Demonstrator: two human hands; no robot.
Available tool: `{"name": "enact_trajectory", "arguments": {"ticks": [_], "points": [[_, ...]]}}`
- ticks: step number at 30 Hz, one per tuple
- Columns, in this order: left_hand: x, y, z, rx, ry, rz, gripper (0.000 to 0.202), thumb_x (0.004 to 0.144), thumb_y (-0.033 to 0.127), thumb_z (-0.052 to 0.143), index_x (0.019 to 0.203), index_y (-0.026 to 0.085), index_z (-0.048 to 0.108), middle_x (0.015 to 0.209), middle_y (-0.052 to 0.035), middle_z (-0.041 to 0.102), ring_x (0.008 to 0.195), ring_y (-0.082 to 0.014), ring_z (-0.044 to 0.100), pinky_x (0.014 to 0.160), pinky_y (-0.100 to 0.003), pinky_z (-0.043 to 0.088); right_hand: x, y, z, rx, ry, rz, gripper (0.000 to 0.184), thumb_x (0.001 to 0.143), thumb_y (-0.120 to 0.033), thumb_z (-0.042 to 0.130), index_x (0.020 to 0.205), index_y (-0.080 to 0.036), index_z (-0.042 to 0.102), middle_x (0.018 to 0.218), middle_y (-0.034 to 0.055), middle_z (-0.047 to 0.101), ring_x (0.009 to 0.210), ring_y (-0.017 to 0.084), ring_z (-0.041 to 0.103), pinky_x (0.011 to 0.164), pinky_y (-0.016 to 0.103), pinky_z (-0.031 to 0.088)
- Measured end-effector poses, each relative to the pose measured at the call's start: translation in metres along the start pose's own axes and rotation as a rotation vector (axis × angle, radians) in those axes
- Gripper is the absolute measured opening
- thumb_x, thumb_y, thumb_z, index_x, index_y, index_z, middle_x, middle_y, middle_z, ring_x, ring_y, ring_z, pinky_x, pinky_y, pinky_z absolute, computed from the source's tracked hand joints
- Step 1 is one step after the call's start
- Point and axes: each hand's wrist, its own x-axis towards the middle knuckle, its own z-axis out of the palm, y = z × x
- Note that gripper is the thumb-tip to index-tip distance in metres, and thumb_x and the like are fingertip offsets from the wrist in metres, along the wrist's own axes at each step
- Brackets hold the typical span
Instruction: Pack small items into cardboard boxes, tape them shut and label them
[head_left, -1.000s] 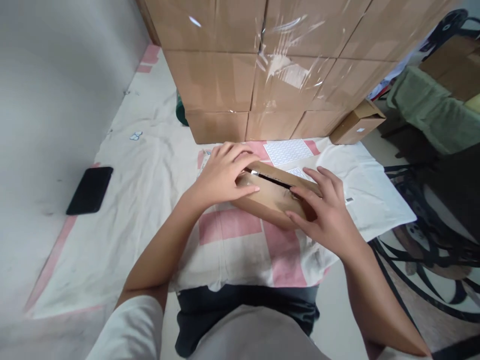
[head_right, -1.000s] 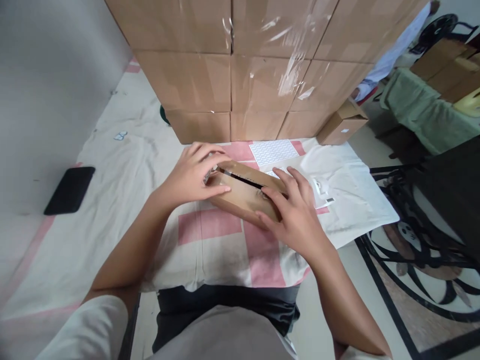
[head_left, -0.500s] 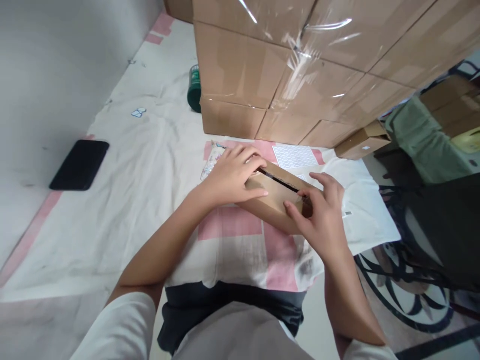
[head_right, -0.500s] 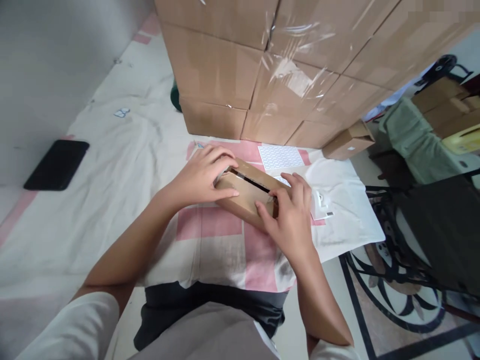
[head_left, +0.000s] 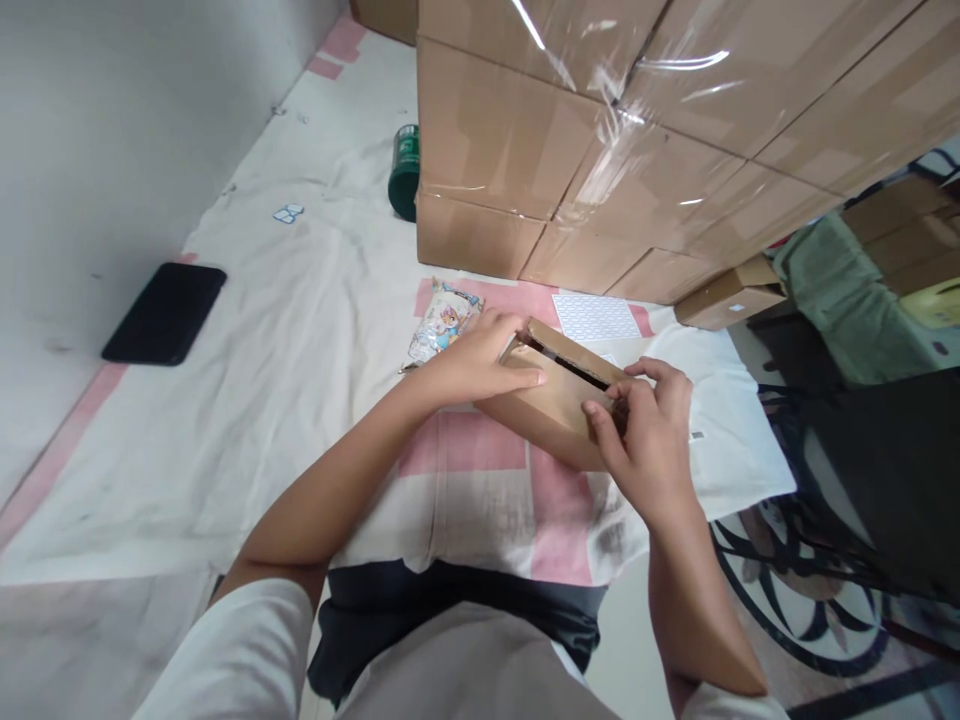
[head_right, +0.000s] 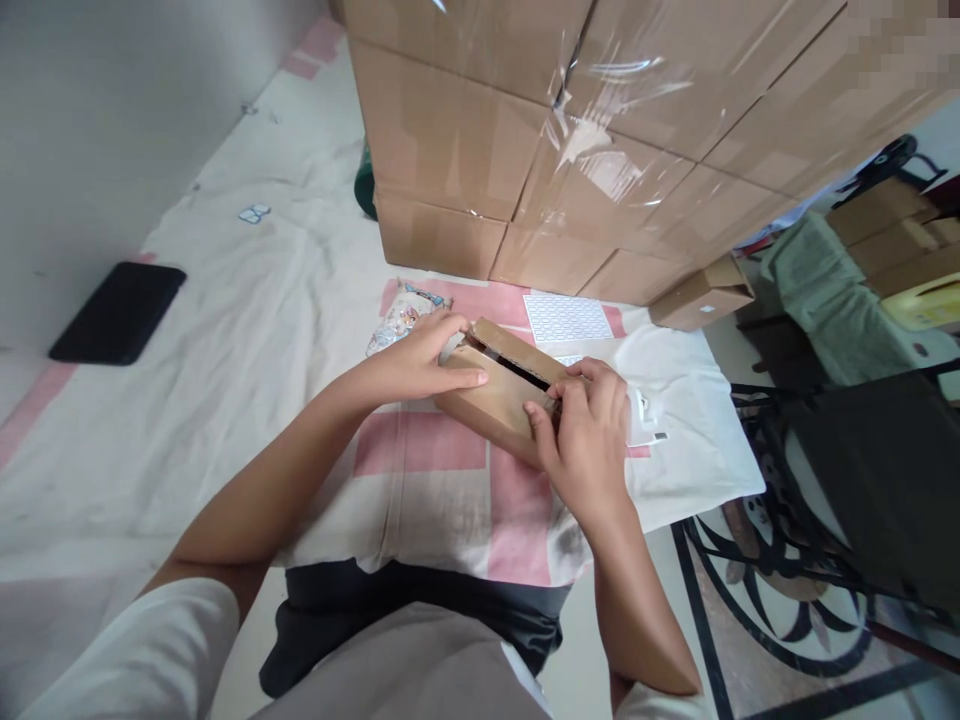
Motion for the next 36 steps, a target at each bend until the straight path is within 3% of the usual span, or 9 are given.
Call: {"name": "enact_trajectory", "arguments": {"ticks": [4,8,14,20,24,27,32,34,36], "points": [[0.003,-0.001,0.011,-0.065,0.055,-0.009,0.030,0.080,0.049,0.073,0.079,0.020,0.068,0.127,-0.0102,0.057,0.136,-0.0361,0.049,0.121,-0.053,0.039,-0.001,0.002,0.000,0.036,-0.006,0.038,0.022,0.100,-0.042,0.062,0.104,-0.022,0.054,0.130,0.0181,0.052,0.123,0.037,0.052,0.098,0.058,0.050],[0.008,-0.004,0.021,-0.254,0.081,0.032,0.025,0.077,0.041,0.075,0.067,0.019,0.067,0.121,-0.0076,0.062,0.124,-0.0287,0.058,0.119,-0.047,0.042,-0.003,0.002,0.002,0.062,-0.005,0.064,0.022,0.100,-0.043,0.062,0.103,-0.023,0.055,0.130,0.0175,0.051,0.123,0.037,0.052,0.096,0.058,0.051],[0.008,-0.001,0.027,-0.446,0.107,-0.031,0.011,0.072,0.027,0.075,0.070,0.017,0.069,0.139,-0.0094,0.059,0.131,-0.0295,0.058,0.114,-0.045,0.046,-0.004,0.002,0.004,0.084,-0.013,0.067,0.022,0.100,-0.043,0.063,0.102,-0.022,0.056,0.128,0.0170,0.051,0.123,0.037,0.052,0.097,0.059,0.051],[0.005,0.000,0.029,-0.427,0.097,-0.006,0.009,0.074,0.023,0.074,0.070,0.017,0.069,0.145,-0.0094,0.055,0.137,-0.0299,0.056,0.118,-0.045,0.044,-0.006,0.000,0.005,0.080,-0.013,0.063,0.022,0.100,-0.042,0.063,0.103,-0.021,0.057,0.127,0.0173,0.051,0.123,0.037,0.053,0.098,0.059,0.051],[0.005,-0.002,0.030,-0.359,0.123,0.050,0.012,0.079,0.031,0.076,0.078,0.019,0.075,0.147,-0.0102,0.056,0.139,-0.0304,0.056,0.122,-0.047,0.040,-0.007,0.005,-0.001,0.062,0.043,0.036,0.025,0.098,-0.044,0.067,0.106,-0.022,0.057,0.127,0.0169,0.054,0.121,0.036,0.055,0.100,0.058,0.050],[0.005,-0.003,0.027,-0.324,0.107,0.059,0.016,0.079,0.035,0.078,0.085,0.020,0.077,0.148,-0.0091,0.057,0.141,-0.0311,0.054,0.125,-0.046,0.037,-0.010,0.025,-0.012,0.055,0.031,-0.010,0.045,0.091,-0.051,0.077,0.120,-0.023,0.057,0.133,0.0168,0.056,0.127,0.037,0.055,0.108,0.062,0.045],[0.005,-0.009,0.013,-0.440,0.022,-0.094,0.052,0.077,0.044,0.082,0.124,0.026,0.069,0.145,-0.0062,0.064,0.134,-0.0320,0.060,0.113,-0.046,0.048,-0.034,0.082,-0.013,0.312,-0.215,-0.042,0.099,0.080,-0.076,0.078,0.156,-0.025,0.042,0.161,0.0204,0.039,0.154,0.043,0.038,0.121,0.064,0.040],[0.007,-0.014,0.010,-0.468,0.066,-0.154,0.065,0.075,0.048,0.084,0.134,0.030,0.063,0.156,-0.0061,0.057,0.141,-0.0346,0.055,0.112,-0.048,0.049,-0.048,0.096,-0.001,0.423,-0.178,-0.022,0.111,0.079,-0.086,0.070,0.164,-0.025,0.033,0.165,0.0213,0.036,0.157,0.044,0.035,0.124,0.067,0.035],[0.010,-0.018,0.009,-0.473,0.122,-0.180,0.065,0.075,0.050,0.084,0.134,0.031,0.063,0.161,-0.0066,0.054,0.148,-0.0360,0.049,0.117,-0.051,0.045,-0.062,0.098,0.012,0.488,-0.112,-0.010,0.119,0.077,-0.089,0.068,0.168,-0.025,0.025,0.167,0.0226,0.034,0.157,0.045,0.034,0.125,0.069,0.033]]}}
